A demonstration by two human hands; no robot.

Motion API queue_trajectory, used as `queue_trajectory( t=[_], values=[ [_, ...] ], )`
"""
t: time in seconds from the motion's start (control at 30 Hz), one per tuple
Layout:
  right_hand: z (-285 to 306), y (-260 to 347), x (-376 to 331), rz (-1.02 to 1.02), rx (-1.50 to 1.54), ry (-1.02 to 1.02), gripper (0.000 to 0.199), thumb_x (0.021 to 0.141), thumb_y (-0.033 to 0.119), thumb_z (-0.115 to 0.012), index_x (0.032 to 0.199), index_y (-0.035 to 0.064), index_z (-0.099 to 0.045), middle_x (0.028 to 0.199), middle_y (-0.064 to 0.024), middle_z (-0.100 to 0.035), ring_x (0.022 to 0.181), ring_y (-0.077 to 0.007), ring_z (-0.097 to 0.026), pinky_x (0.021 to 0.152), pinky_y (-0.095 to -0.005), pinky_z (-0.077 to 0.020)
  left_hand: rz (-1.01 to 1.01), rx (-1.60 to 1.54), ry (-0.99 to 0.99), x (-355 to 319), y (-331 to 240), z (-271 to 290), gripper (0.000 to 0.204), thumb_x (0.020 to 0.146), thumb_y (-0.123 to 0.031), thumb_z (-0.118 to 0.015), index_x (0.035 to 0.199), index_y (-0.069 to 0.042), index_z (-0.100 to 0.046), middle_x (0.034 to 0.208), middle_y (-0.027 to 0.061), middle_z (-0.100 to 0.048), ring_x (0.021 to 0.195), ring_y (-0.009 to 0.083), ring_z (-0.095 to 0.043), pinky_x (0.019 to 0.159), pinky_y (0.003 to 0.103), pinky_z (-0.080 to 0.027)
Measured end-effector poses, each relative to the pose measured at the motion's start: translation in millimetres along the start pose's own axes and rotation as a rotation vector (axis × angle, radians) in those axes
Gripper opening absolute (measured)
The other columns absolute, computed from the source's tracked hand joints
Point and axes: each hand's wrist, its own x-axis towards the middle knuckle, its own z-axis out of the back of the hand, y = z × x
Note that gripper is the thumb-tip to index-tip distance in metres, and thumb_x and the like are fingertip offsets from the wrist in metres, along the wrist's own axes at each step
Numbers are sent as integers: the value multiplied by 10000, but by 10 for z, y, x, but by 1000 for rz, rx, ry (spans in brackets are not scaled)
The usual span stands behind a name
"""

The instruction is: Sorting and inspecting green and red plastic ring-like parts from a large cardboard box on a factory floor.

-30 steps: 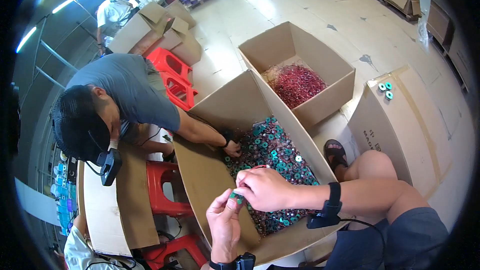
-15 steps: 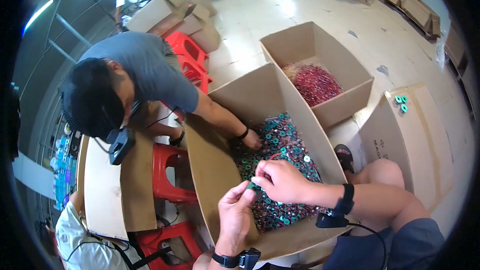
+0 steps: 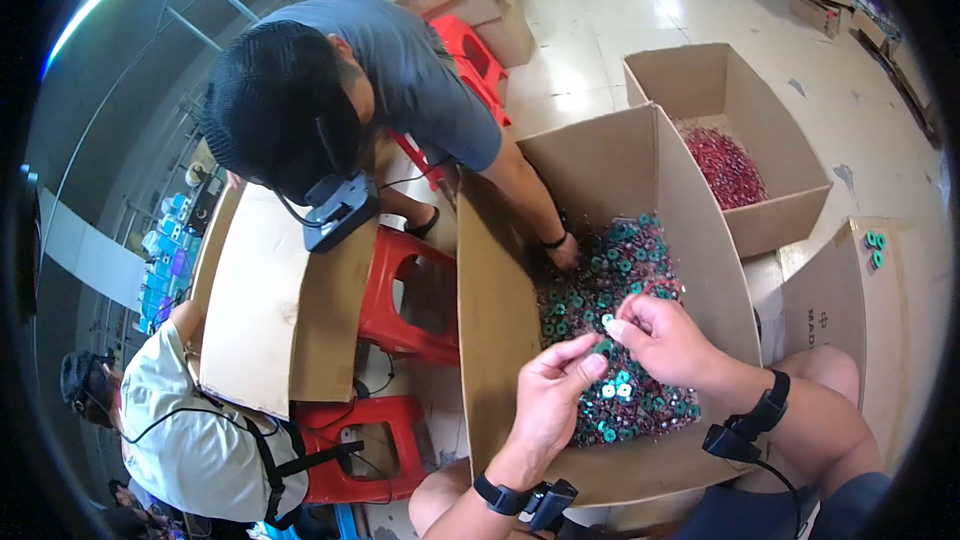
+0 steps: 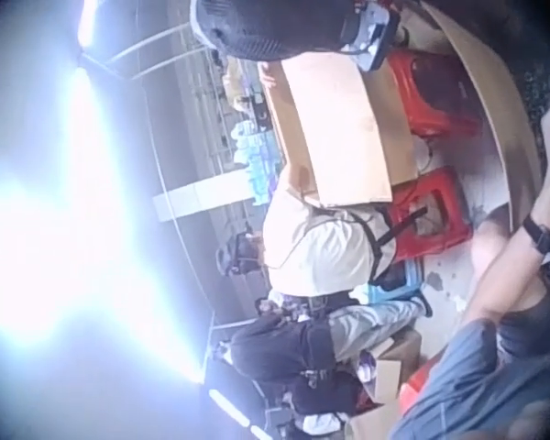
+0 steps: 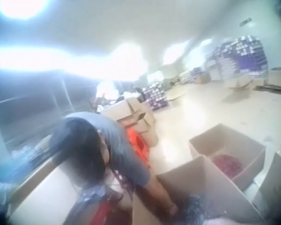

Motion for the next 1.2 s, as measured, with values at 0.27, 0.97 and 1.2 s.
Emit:
queue_trajectory(
  t=[0.27, 0.97, 1.2],
  values=[
    [-46, 115, 49, 198, -158, 2, 160, 961, 168, -572, 879, 31, -559, 666, 23, -502, 597, -47, -463, 533, -252, -408, -27, -120, -25, 22, -130, -32, 316, 828, 87, -675, 1140, 61, -627, 1089, 138, -665, 937, 142, -636, 860, 260, -523],
    [-48, 34, -6, 320, -272, -132, 196, 934, 194, -593, 913, -1, -590, 705, -132, -605, 632, -235, -605, 587, -366, -467, -107, -142, 11, 8, -25, -14, 289, 852, 5, -683, 1132, 42, -624, 1044, 136, -666, 923, 214, -652, 854, 377, -549],
    [126, 169, 18, 232, -137, 119, 184, 931, 196, -608, 926, 12, -603, 708, -40, -601, 635, -105, -549, 588, -302, -452, -95, -64, 26, 2, -70, 13, 286, 878, -51, -670, 1150, 15, -613, 1078, 123, -658, 968, 226, -646, 892, 399, -541]
  ],
)
